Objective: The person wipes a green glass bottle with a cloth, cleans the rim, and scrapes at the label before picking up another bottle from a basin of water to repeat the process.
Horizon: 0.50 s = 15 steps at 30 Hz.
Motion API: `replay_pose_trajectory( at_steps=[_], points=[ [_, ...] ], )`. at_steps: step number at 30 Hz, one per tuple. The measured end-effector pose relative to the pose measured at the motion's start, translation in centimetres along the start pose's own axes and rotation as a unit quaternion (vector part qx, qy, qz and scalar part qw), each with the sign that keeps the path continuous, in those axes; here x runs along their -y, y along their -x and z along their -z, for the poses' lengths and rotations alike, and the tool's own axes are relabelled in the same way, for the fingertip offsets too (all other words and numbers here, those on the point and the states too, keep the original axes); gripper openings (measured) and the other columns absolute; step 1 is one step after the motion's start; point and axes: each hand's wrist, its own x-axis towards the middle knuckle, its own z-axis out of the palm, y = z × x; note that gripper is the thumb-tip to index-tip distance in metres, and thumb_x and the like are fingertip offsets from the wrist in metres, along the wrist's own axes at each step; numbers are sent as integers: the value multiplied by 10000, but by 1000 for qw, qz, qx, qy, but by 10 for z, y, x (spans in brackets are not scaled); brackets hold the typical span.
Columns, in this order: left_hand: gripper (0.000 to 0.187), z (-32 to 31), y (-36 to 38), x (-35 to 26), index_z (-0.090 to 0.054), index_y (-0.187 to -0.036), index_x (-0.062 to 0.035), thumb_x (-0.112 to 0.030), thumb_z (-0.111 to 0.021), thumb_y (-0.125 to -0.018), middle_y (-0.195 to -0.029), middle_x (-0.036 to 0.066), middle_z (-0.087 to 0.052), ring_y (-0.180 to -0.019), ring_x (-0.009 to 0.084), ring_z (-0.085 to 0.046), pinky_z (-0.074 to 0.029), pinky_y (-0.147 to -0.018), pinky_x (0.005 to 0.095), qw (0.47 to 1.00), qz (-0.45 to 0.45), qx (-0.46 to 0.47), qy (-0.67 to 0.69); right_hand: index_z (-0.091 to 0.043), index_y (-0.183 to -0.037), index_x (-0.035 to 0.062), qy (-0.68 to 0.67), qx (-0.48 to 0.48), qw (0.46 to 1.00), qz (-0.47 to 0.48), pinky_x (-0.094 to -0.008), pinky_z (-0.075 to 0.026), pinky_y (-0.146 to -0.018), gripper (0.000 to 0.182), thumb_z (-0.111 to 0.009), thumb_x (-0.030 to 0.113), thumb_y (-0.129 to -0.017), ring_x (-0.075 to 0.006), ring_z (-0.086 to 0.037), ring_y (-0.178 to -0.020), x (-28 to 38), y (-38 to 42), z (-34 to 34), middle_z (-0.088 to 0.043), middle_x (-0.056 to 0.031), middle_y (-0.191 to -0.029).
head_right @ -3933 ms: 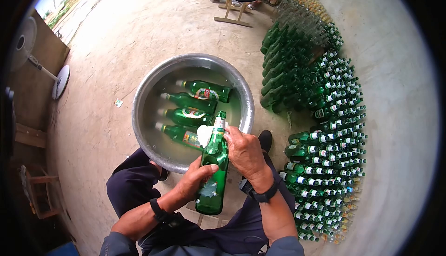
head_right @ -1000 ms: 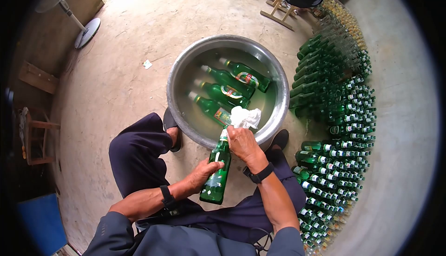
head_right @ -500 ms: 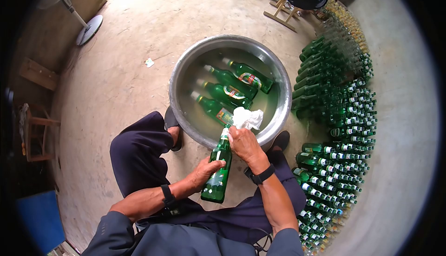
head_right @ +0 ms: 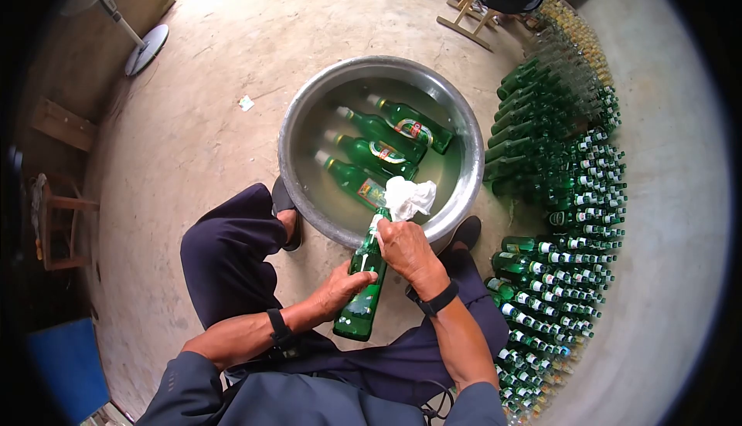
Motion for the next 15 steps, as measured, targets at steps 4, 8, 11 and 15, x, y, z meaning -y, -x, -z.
replay_pose_trajectory(
  at_steps=[4, 8, 11, 15],
  points=[
    [509, -3, -2, 8, -528, -1053, 7, -415, -728, -852, -852, 54, -580, -739, 144, -579, -513, -684, 319, 998, -8, -51, -45, -580, -846, 17, 29, 1, 1000, -7, -518, -522, -611, 154, -663, 128, -915, -431, -659, -677, 1, -2, 0, -627, -233, -676],
    [556, -4, -3, 9, -520, -1066, 17, -440, -741, -839, -850, 64, -585, -747, 154, -586, -516, -689, 326, 997, -7, -66, -36, -568, -817, 13, 41, -19, 999, 2, -509, -529, -582, 135, -630, 99, -900, -429, -668, -656, -3, -7, -1, -623, -234, -646],
    [572, -3, -2, 13, -519, -1073, 27, -443, -745, -837, -872, 89, -596, -763, 166, -603, -524, -699, 331, 995, -5, -76, -68, -570, -819, 14, 14, -11, 999, 37, -510, -530, -585, 135, -630, 102, -902, -428, -670, -660, 8, -2, 2, -625, -233, -648],
    [570, -5, -1, 10, -517, -1073, 35, -428, -751, -836, -877, 109, -610, -787, 182, -627, -536, -703, 342, 993, 1, -87, -81, -572, -819, 16, 38, 9, 999, 21, -507, -533, -590, 135, -631, 103, -903, -427, -672, -668, 5, -5, 3, -627, -229, -651]
  ],
)
